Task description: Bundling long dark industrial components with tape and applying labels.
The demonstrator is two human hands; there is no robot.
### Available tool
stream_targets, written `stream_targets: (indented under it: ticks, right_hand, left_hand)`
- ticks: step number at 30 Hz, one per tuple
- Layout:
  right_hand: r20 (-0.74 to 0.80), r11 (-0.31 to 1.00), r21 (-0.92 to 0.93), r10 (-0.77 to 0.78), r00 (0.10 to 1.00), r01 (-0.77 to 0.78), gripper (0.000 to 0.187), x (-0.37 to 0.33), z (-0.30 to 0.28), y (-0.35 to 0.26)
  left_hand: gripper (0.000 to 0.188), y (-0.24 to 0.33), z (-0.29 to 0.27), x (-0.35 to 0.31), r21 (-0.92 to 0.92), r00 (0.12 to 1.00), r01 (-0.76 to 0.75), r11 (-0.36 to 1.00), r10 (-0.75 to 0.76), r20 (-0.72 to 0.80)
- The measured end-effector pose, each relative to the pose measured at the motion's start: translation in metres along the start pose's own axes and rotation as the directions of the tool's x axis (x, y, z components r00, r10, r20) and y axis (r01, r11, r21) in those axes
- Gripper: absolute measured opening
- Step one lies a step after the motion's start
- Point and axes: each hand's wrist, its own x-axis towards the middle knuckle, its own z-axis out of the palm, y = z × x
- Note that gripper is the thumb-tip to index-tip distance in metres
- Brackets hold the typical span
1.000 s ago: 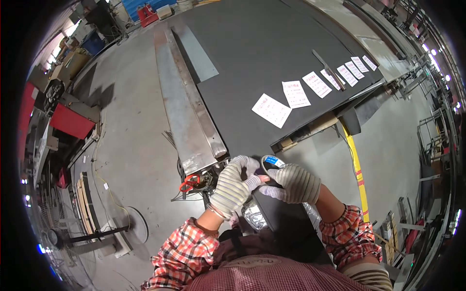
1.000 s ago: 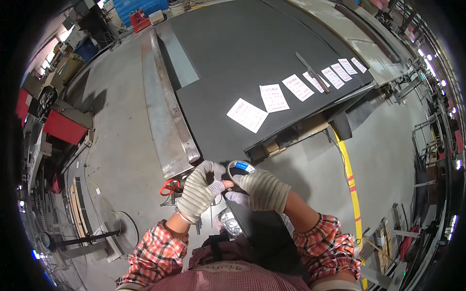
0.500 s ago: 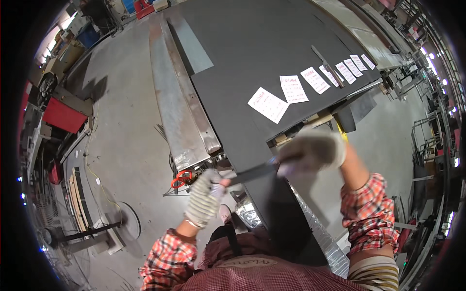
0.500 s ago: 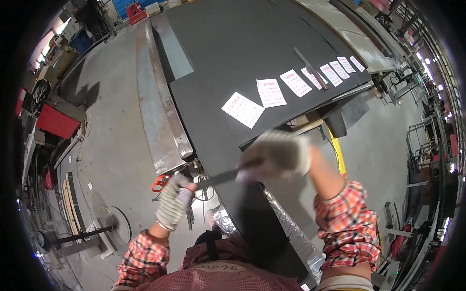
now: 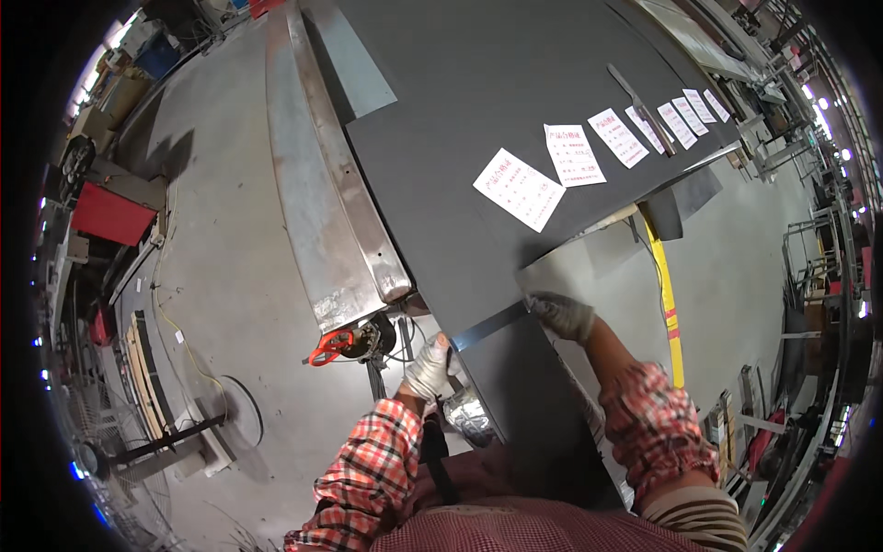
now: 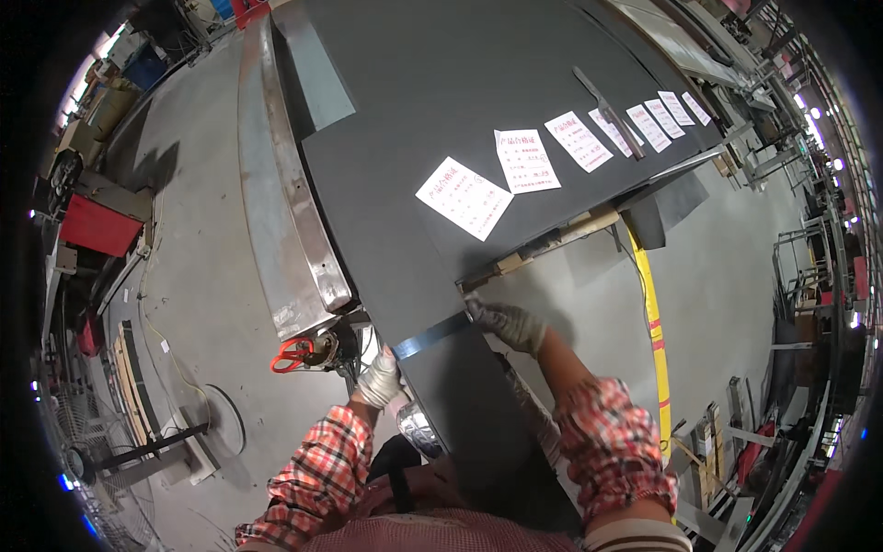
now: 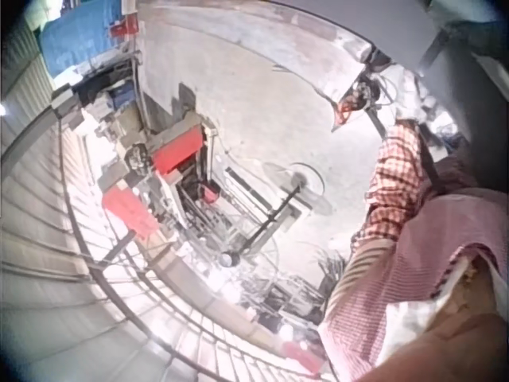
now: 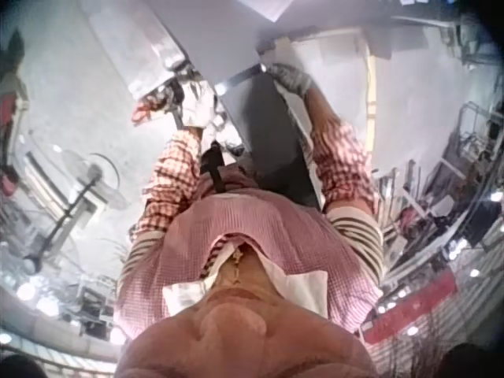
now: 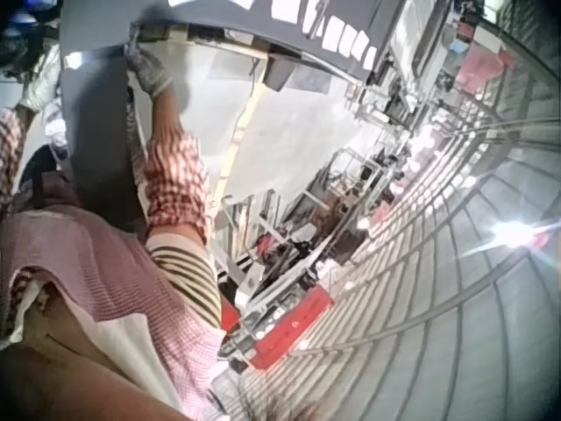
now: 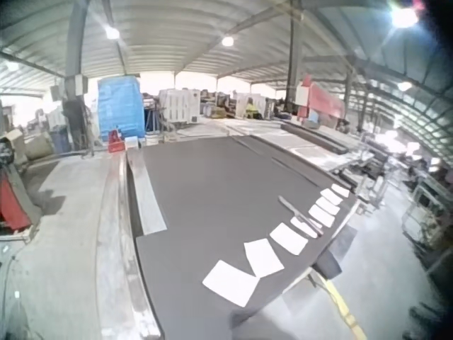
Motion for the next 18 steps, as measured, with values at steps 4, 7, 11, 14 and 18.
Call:
stream_targets:
  ticks: [4, 7, 11, 14, 18]
  right_hand:
    - [-0.516, 0.736, -0.675, -0.414, 0.75, -0.058, 0.091, -0.046, 0.091, -0.088]
    - [-0.616, 0.598, -0.723, -0.331, 0.715, -0.346, 0.11, -0.023, 0.124, -0.079]
    - [-0.67, 0.55, -0.718, -0.38, 0.638, -0.427, 0.108, -0.029, 0.118, -0.069]
    - [-0.554, 0.681, -0.711, -0.389, 0.736, -0.175, 0.105, -0.025, 0.105, -0.058]
    - [-0.578, 0.75, -0.438, -0.657, 0.485, 0.496, 0.065, -0.091, 0.048, -0.093]
  left_hand:
    - [0.058, 0.009, 0.006, 0.002, 0.21, 0.983, -0.111, 0.971, 0.139, -0.121]
    - [0.049, 0.022, -0.04, -0.01, 0.195, 0.976, 0.116, 0.974, -0.074, -0.207]
    - [0.041, 0.123, 0.041, -0.024, 0.189, 0.956, -0.209, 0.96, 0.241, -0.169]
    - [0.029, 0.113, 0.083, 0.007, 0.551, 0.834, -0.454, 0.7, 0.551, -0.012]
    - [0.025, 0.106, 0.09, 0.006, 0.922, 0.846, -0.31, 0.231, 0.509, 0.157]
